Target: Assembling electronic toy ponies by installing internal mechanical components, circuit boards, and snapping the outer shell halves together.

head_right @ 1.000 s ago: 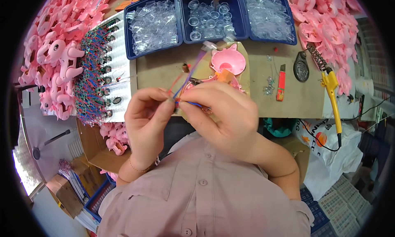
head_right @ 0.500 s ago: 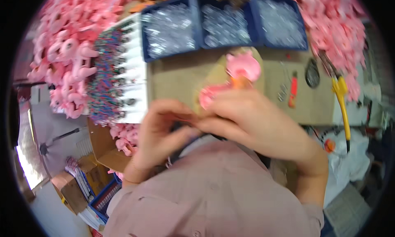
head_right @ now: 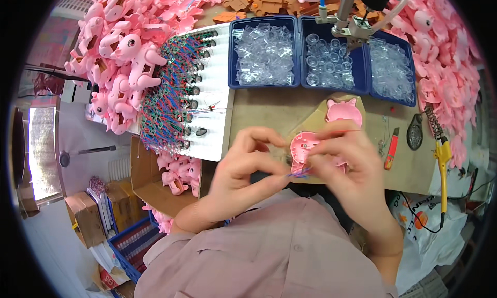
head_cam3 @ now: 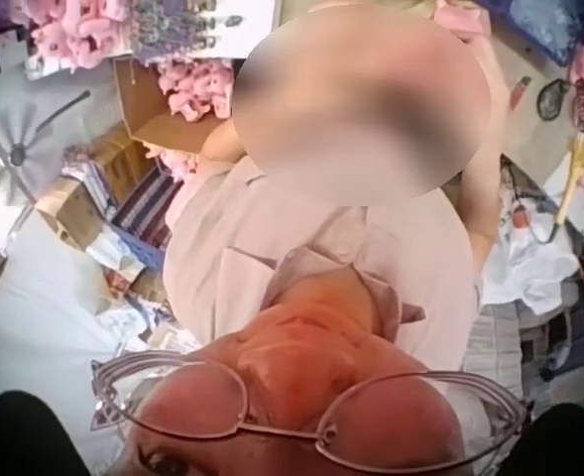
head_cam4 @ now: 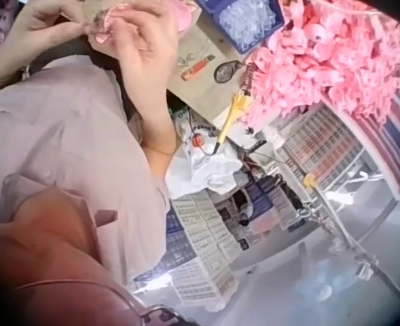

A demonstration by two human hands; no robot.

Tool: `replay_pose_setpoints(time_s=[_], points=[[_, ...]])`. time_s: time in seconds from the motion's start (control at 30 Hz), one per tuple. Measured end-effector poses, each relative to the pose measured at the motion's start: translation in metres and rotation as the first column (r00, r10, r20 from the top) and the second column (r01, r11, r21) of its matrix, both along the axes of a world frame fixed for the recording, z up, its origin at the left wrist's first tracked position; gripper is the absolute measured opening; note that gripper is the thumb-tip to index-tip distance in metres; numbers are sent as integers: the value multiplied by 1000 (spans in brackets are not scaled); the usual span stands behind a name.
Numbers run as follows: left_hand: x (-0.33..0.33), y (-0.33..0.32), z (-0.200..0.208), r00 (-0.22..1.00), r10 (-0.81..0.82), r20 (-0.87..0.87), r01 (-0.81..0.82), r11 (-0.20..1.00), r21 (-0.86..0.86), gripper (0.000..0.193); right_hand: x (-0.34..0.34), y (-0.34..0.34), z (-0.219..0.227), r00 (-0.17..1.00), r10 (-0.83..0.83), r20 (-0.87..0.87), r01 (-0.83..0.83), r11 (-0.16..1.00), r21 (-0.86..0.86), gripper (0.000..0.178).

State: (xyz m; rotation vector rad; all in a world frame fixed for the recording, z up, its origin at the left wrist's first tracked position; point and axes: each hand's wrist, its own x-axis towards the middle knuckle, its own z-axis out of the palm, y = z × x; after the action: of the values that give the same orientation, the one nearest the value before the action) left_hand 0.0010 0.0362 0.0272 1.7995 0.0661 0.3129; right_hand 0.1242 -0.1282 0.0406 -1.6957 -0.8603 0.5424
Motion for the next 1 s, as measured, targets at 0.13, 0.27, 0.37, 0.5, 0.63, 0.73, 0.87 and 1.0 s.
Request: replay_pose_setpoints(time_s=[0.13,0.27,0.37,0.5,0.63,0.73,0.87,1.0], points=[[-9,24,9,985,-141,-103,114,966,-233,9,4,35,9,964,248,94,-246,969,-32,12],[-2,40,9,975,-54,-216,-20,945,-326,15,9,68,-12,912,133,387,-178,981,81,15],[-8,51,6,967,11,-256,-85,957,-278,16,14,82,-20,811,190,554,-241,970,19,13],[0,58,-6,968,216,129,-236,959,159,8,15,72,-10,957,4,289,-96,948,304,19],[8,50,-41,814,315,487,-491,822,289,9,13,-32,-3,918,-159,364,76,970,233,17],[9,15,-64,965,232,123,-262,884,387,15,5,-109,-26,817,-551,-167,507,826,-246,21],[33,-14,-75,962,78,-263,-82,997,-5,25,54,-238,-97,394,-911,-121,912,404,-75,46],[30,-12,-74,949,-8,-315,-56,979,-194,23,91,-235,-85,554,-741,379,744,645,173,55]])
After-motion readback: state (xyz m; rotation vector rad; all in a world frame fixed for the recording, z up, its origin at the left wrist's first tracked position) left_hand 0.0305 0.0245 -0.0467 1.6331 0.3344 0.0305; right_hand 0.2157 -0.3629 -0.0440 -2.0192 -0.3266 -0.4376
